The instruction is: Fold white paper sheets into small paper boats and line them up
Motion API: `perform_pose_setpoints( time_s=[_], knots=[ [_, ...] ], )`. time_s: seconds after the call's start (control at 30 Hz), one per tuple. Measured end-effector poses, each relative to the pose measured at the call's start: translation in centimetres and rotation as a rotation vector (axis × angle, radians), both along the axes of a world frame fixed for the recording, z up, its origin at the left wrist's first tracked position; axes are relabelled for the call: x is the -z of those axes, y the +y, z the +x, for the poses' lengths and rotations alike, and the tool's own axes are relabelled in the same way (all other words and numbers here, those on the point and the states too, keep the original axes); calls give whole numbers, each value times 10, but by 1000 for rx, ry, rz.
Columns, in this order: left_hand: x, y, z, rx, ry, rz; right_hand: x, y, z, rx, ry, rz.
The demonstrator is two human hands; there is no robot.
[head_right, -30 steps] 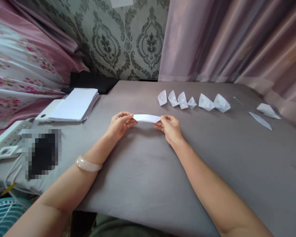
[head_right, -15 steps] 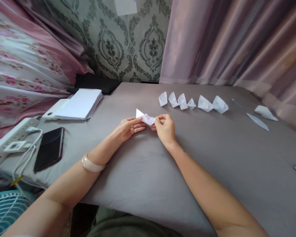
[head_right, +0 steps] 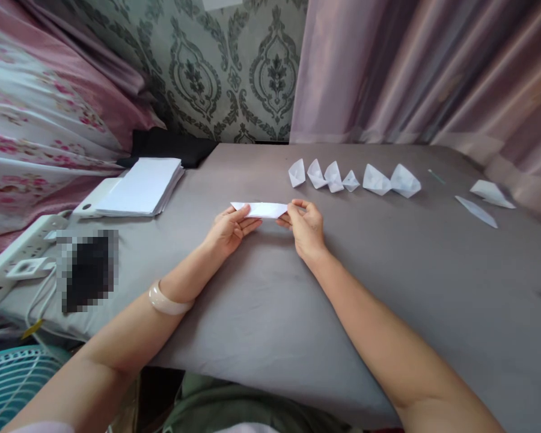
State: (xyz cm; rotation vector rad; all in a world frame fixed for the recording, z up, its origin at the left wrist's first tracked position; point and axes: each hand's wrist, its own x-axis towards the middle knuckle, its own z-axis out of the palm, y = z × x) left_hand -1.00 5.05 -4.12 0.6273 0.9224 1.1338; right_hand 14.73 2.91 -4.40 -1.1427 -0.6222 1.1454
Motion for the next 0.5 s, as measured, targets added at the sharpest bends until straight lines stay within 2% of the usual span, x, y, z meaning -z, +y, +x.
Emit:
perform_pose_setpoints(
  time_s=[0.17, 0.33, 0.5],
  knots=[
    [6, -2, 3, 13, 94, 45, -5, -7, -7, -342, 95, -140],
    [10, -5, 6, -30, 215, 114, -6, -11, -14, -332, 52, -241],
    [10, -5, 7, -33, 152, 48, -4, -11, -14, -359, -6, -279]
  ],
)
